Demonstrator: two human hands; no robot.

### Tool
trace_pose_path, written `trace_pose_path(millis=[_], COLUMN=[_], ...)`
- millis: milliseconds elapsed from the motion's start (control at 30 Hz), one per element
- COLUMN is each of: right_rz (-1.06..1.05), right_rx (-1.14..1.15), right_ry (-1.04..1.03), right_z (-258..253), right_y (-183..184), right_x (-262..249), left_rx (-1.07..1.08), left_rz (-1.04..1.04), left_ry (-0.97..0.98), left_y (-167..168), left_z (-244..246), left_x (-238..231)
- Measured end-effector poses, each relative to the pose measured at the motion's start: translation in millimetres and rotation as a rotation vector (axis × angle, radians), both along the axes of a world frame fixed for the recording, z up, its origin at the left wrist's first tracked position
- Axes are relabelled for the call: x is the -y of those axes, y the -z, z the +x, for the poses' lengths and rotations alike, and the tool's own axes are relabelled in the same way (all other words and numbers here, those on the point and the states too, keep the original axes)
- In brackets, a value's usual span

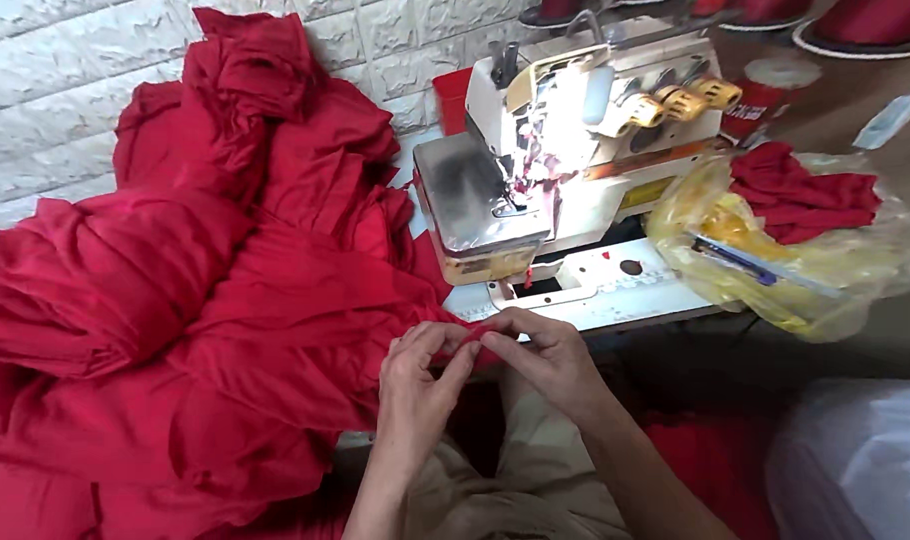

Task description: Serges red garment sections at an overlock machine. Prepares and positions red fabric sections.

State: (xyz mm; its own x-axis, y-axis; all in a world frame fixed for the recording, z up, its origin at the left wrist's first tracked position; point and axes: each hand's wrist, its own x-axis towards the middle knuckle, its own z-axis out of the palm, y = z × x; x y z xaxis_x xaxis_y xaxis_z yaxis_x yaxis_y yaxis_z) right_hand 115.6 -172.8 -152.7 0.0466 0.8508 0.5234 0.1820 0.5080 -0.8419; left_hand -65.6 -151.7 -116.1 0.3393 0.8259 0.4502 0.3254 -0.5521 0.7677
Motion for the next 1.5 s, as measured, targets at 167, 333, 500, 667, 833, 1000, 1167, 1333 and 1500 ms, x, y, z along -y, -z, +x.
trace_pose_path(millis=[167,333,500,667,833,1000,1167,1333,1500], right_rz=[-0.091,0.133,0.293,0.279,0.171,0.095,0.033,-0.024,0.066], right_rx=[-0.289,0.108,0.425,0.478,0.486,0.297,0.182,0.158,0.204], right_ry=[-0.044,0.341,0.583,0.601,0.377,0.235,0.035,-0.266,-0.273], right_z=[-3,-8,-27,-31,-26,-22,-14,4,-15], right_y=[0,15,21,21,15,10,5,-12,-20], right_x=[0,1,5,3,12,14,13,10,9], left_rx=[0.311,0.503,0.619,0.551,0.411,0.429,0.343,0.397,0.307], left_rz=[-0.330,-0.432,-0.419,-0.281,-0.254,-0.415,-0.425,-0.337,-0.196], left_ry=[0.240,0.108,0.013,-0.061,-0.131,0.069,0.169,0.182,-0.021], left_y=[7,11,16,20,21,9,8,12,13], left_z=[-3,3,16,21,10,-2,-15,-28,-18], left_x=[-5,-4,1,5,3,9,10,10,21])
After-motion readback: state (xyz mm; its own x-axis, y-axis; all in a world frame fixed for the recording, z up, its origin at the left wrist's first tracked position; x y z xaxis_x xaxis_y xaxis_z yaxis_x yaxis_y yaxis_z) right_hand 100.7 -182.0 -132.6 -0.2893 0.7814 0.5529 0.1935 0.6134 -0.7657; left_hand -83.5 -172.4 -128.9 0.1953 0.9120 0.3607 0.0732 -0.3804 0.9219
